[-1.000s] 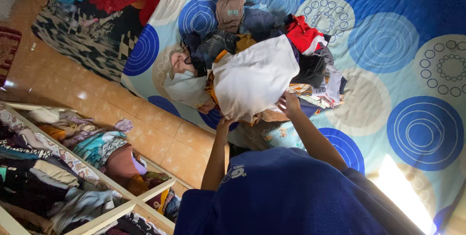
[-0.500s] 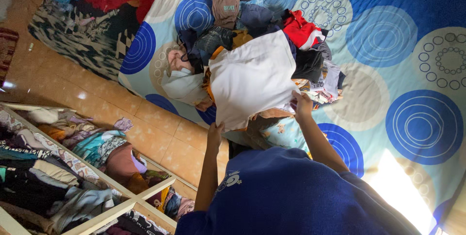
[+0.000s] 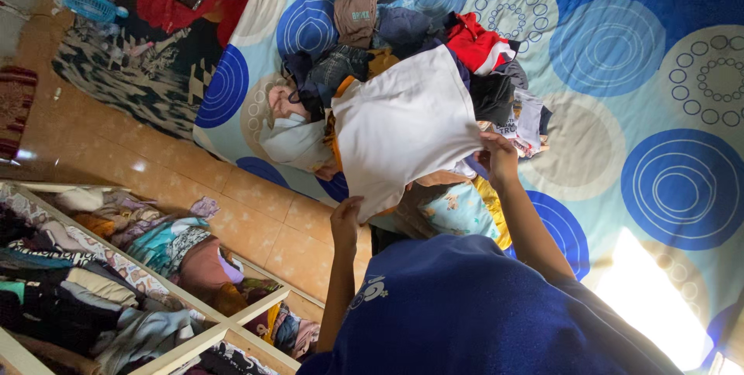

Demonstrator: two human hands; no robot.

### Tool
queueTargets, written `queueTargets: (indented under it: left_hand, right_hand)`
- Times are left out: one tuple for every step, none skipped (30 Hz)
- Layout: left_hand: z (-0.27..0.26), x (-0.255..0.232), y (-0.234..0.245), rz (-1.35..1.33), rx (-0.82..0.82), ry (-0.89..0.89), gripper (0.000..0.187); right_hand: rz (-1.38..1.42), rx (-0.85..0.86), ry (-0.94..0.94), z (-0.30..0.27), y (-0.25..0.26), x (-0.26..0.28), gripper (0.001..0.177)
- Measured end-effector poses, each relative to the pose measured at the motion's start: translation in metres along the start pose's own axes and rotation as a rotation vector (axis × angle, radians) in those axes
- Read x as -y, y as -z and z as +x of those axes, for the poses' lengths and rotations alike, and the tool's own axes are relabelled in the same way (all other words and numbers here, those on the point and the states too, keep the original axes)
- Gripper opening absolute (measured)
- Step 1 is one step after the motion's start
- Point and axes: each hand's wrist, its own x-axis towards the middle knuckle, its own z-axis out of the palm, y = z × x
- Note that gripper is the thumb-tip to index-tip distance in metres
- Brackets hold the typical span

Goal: The person folds items of clothing by hand, including shirts, pants, and small fabric items, and places them into an organized shelf.

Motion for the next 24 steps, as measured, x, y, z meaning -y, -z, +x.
queueTargets:
  left_hand:
    - [0.001,0.001,0.004,-0.088,-0.012,0.077,0.026]
    - [0.002,-0.001,0.008,-0.177,-0.025,0.153,0.028]
    - [0.002,-0.007,0.009,-0.267,-0.037,0.228,0.029]
    - [0.006,-0.017,0.008,-0.365,-0.029,0.250,0.030]
    - [0.013,-0.028,0.005,-0.463,-0.021,0.271,0.032]
    - [0.017,-0.039,0.002,-0.561,-0.013,0.297,0.034]
    - [0.022,-0.050,0.000,-0.598,-0.018,0.331,0.035]
    - [0.032,-0.059,-0.003,-0.640,-0.021,0.360,0.036]
    - [0.042,-0.064,-0.005,-0.681,-0.023,0.389,0.037]
    - [0.052,-0.065,-0.006,-0.717,-0.041,0.396,0.039]
    - [0.065,-0.064,-0.006,-0.753,-0.059,0.402,0.040]
    - [0.078,-0.060,-0.004,-0.788,-0.071,0.406,0.042]
    - [0.089,-0.055,-0.002,-0.798,-0.067,0.417,0.041]
    - [0.102,-0.049,0.001,-0.806,-0.062,0.427,0.041]
    - [0.113,-0.042,0.004,-0.815,-0.057,0.438,0.041]
    - [0.122,-0.034,0.007,-0.832,-0.051,0.444,0.038]
    - [0.132,-0.026,0.008,-0.849,-0.045,0.451,0.036]
    - [0.140,-0.023,0.007,-0.865,-0.037,0.457,0.034]
    - [0.146,-0.023,0.006,-0.868,-0.044,0.457,0.033]
    - [0.150,-0.023,0.004,-0.871,-0.053,0.459,0.033]
    - [0.154,-0.025,0.003,-0.873,-0.062,0.460,0.033]
    - [0.155,-0.027,0.003,-0.890,-0.067,0.469,0.033]
    - [0.157,-0.030,0.003,-0.906,-0.073,0.478,0.034]
    - [0.158,-0.033,0.003,-0.927,-0.082,0.483,0.034]
  right_hand:
    - [0.059,0.024,-0.032,0.004,-0.002,0.003,0.027]
    - [0.082,0.043,-0.068,0.008,-0.006,0.008,0.027]
    - [0.106,0.062,-0.105,0.011,-0.011,0.016,0.027]
    - [0.130,0.081,-0.142,0.014,-0.018,0.023,0.028]
    - [0.138,0.110,-0.154,0.018,-0.027,0.030,0.029]
    - [0.145,0.135,-0.170,0.020,-0.032,0.037,0.031]
    - [0.152,0.159,-0.185,0.021,-0.037,0.043,0.033]
    - [0.146,0.170,-0.187,0.025,-0.044,0.049,0.035]
    - [0.141,0.180,-0.190,0.029,-0.051,0.053,0.036]
    - [0.137,0.186,-0.196,0.029,-0.056,0.054,0.037]
    - [0.129,0.187,-0.196,0.029,-0.060,0.055,0.037]
    - [0.122,0.188,-0.190,0.031,-0.065,0.057,0.037]
    - [0.115,0.189,-0.185,0.031,-0.070,0.059,0.036]
    - [0.110,0.189,-0.188,0.032,-0.075,0.060,0.034]
    - [0.105,0.190,-0.192,0.032,-0.079,0.062,0.033]
    - [0.100,0.188,-0.197,0.033,-0.082,0.061,0.031]
    - [0.113,0.180,-0.187,0.033,-0.084,0.059,0.032]
    - [0.128,0.170,-0.175,0.035,-0.085,0.055,0.033]
    - [0.142,0.160,-0.163,0.038,-0.085,0.051,0.035]
    - [0.153,0.137,-0.135,0.040,-0.084,0.044,0.035]
    - [0.164,0.114,-0.106,0.043,-0.084,0.037,0.036]
    - [0.172,0.090,-0.080,0.044,-0.082,0.030,0.036]
    - [0.191,0.071,-0.065,0.044,-0.080,0.024,0.038]
    - [0.207,0.057,-0.050,0.046,-0.081,0.019,0.040]
